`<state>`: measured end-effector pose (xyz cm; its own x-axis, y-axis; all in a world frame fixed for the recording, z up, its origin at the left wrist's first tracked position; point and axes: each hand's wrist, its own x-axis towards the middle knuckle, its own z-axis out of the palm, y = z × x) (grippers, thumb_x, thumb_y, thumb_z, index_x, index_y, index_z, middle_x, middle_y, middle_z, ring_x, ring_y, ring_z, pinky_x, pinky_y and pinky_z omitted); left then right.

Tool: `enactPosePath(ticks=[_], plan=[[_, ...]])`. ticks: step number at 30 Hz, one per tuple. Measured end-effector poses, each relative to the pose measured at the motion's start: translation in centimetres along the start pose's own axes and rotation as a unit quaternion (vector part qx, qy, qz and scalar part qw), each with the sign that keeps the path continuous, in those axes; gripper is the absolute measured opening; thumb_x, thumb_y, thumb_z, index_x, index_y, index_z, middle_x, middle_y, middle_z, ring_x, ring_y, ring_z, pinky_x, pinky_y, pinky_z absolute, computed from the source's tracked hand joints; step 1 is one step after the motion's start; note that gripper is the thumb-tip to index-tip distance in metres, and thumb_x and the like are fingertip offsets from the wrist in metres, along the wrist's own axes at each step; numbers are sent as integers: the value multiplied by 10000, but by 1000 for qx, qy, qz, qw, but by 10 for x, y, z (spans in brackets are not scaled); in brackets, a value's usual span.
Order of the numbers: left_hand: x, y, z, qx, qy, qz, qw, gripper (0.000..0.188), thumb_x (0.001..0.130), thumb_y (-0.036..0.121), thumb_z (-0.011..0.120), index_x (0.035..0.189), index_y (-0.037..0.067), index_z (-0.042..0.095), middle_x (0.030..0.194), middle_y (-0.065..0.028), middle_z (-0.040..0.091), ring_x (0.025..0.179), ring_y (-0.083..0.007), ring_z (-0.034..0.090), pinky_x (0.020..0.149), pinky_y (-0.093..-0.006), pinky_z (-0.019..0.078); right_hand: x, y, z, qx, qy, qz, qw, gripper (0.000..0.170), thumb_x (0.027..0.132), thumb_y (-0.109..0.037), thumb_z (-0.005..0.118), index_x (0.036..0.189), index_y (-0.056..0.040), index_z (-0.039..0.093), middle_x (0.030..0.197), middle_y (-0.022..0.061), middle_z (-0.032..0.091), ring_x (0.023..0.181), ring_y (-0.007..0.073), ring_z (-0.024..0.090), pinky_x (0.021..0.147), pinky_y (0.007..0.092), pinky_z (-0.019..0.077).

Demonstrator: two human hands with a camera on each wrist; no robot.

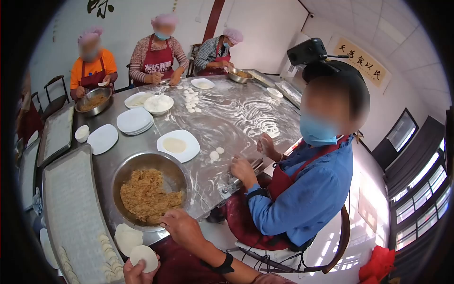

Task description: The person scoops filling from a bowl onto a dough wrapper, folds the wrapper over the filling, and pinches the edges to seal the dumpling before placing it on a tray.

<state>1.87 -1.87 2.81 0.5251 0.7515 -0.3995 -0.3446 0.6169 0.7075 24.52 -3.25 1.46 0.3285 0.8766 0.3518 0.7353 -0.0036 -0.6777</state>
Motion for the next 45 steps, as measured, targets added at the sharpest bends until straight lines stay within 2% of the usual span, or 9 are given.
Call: enactPosePath(ticks=[27,29,31,33,34,35,36,38,45], plan=[[5,4,-13,-7,4,0,1000,440,917,36,572,1315,-109,454,1247,-235,574,1148,-356,593,1023,-455,479,-3,11,-2,-5,-1,-7,1000,138,838,-79,664,973,-62,688,925,127,657,877,333,635,741,396,523],[6,4,-12,27,-14,11,999,460,953,119,561,1338,-100,437,1299,-240,551,1206,-371,552,1053,-483,446,-4,15,-1,5,-3,-16,1000,135,838,-70,659,970,-52,684,921,135,657,872,338,636,741,396,523],[6,-1,-10,-27,31,27,999,433,883,32,563,1294,-79,482,1167,-219,621,1088,-372,630,937,-492,535,-6,20,-2,28,62,-59,996,117,844,-42,642,952,-24,683,955,148,668,853,339,642,747,396,526],[2,5,-3,-21,40,32,998,448,881,44,570,1297,-91,476,1179,-219,619,1091,-360,631,957,-474,524,-2,12,-20,30,70,-49,996,104,855,-30,634,939,-6,690,961,151,681,835,295,658,737,370,529],[1,9,-6,-15,42,33,998,432,890,35,560,1295,-89,476,1191,-227,610,1101,-378,624,958,-484,526,-6,25,-12,169,103,49,979,139,883,-120,607,942,-54,714,917,137,702,840,313,675,739,383,535],[0,11,-8,-12,41,33,999,417,900,25,551,1294,-87,476,1204,-235,601,1110,-397,617,958,-495,527,2,13,-35,54,106,-3,993,147,896,-140,610,936,-52,720,935,140,712,834,308,684,745,368,536],[-3,14,-9,-11,72,38,997,417,900,25,551,1294,-87,476,1204,-235,601,1110,-397,617,958,-495,527,4,11,-43,103,111,107,983,157,888,-149,632,953,-41,725,929,133,716,808,245,699,726,339,538],[-5,20,-7,-11,54,59,997,414,916,28,546,1297,-106,459,1225,-255,585,1125,-403,610,968,-494,522,13,26,-42,157,177,166,957,201,860,-120,659,1010,2,713,843,117,717,727,147,687,660,287,531],[4,36,8,-15,29,78,996,474,930,61,561,1340,-120,408,1257,-268,564,1158,-404,591,1000,-487,500,63,54,-16,99,228,163,955,143,873,-95,625,934,21,682,708,129,704,667,212,706,658,335,528]])
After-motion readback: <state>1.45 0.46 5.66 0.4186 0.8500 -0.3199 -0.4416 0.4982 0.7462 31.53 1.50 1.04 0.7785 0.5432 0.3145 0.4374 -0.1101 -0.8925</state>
